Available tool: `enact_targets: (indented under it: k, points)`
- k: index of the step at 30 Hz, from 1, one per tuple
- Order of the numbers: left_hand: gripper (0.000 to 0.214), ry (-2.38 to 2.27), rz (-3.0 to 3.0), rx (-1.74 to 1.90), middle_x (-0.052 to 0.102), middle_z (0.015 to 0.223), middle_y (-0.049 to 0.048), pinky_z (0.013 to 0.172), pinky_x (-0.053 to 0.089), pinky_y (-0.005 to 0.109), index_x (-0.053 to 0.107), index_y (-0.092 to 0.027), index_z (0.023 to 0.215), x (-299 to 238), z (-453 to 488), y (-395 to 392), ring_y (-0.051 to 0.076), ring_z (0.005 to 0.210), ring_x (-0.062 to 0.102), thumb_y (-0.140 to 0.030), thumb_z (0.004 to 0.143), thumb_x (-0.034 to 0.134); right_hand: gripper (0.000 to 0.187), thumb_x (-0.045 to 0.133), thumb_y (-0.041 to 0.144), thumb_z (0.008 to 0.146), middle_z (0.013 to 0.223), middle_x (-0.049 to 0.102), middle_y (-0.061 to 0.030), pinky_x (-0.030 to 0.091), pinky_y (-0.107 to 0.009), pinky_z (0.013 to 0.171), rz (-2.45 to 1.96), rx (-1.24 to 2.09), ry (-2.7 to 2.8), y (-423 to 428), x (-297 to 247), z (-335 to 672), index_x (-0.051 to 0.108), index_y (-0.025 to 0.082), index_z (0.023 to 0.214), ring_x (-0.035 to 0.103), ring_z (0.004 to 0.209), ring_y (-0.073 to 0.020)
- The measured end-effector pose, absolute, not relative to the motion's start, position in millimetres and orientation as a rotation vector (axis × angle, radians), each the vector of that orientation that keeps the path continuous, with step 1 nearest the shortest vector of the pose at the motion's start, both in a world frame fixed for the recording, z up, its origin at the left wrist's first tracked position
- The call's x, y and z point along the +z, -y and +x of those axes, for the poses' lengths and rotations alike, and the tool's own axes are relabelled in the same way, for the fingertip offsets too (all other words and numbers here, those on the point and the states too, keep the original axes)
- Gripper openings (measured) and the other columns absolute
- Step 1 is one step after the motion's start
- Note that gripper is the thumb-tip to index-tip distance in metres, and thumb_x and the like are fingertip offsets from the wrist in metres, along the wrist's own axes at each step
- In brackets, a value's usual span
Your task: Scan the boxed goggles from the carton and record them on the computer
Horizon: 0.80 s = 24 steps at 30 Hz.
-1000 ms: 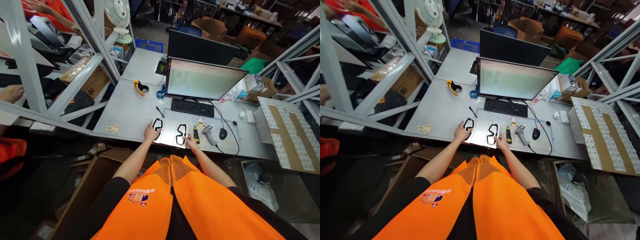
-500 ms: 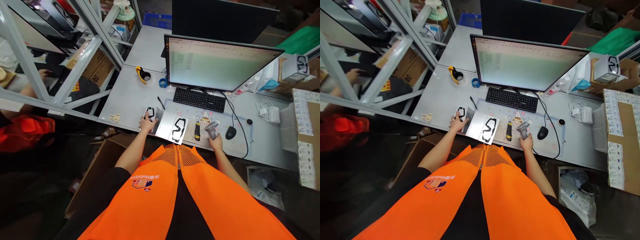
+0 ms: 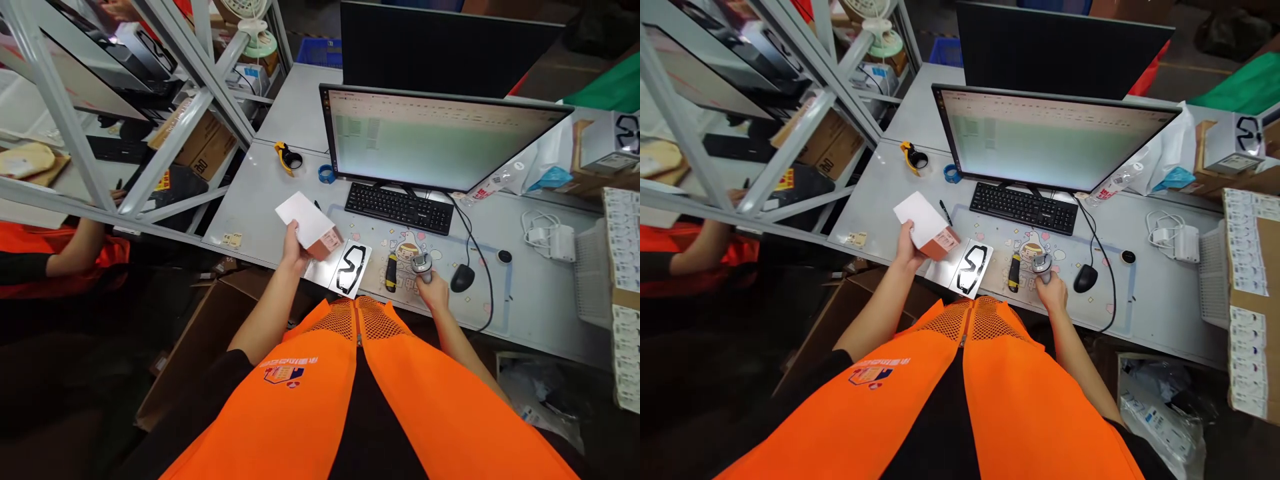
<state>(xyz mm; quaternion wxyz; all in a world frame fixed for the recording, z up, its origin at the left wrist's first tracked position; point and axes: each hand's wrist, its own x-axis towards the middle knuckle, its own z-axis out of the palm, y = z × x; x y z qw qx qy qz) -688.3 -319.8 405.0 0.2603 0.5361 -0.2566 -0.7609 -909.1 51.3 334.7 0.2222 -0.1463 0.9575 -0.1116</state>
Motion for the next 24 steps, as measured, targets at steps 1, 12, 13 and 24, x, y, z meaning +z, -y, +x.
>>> enact_targets:
  k: [1, 12, 13, 24]
  points:
    - [0.055, 0.675, 1.410, -2.111, 0.080, 0.099, 0.0103, 0.081, 0.065, 0.041, 0.070, -0.020, 0.128, 406, -706, 306, 0.032, 0.095, 0.079, -0.067, 0.099, 0.068, 0.058, 0.062, 0.053, 0.094, 0.111, 0.082, -0.0220, 0.059, -0.045, 0.092, -0.480, -0.389, -2.610, -57, 350, -909, 0.075, 0.012, 0.133, 0.077, 0.109, -0.0409]
    - [0.072, 0.999, 1.472, -2.270, 0.079, 0.129, 0.0111, 0.074, 0.061, 0.035, 0.051, -0.030, 0.153, 404, -791, 221, 0.030, 0.103, 0.081, -0.068, 0.098, 0.076, 0.048, 0.072, 0.058, 0.088, 0.106, 0.085, -0.0115, 0.056, -0.034, 0.076, -0.885, -0.879, -2.317, -57, 472, -873, 0.077, 0.022, 0.119, 0.079, 0.095, -0.0315]
    - [0.073, 1.011, 1.475, -2.253, 0.079, 0.130, 0.0116, 0.075, 0.062, 0.037, 0.050, -0.031, 0.153, 404, -787, 226, 0.031, 0.106, 0.080, -0.068, 0.097, 0.077, 0.048, 0.071, 0.059, 0.088, 0.105, 0.085, -0.0117, 0.055, -0.034, 0.075, -0.863, -0.873, -2.329, -57, 469, -875, 0.076, 0.022, 0.118, 0.079, 0.095, -0.0318]
    - [0.106, 2.165, 1.924, -0.675, 0.046, 0.170, 0.0321, 0.124, 0.041, 0.077, 0.033, -0.016, 0.173, 387, -593, 444, 0.058, 0.160, 0.044, -0.049, 0.088, 0.087, 0.044, 0.062, 0.069, 0.086, 0.088, 0.081, -0.0112, 0.052, -0.037, 0.073, -0.641, -0.703, -2.501, -56, 408, -886, 0.068, 0.027, 0.098, 0.078, 0.088, -0.0365]
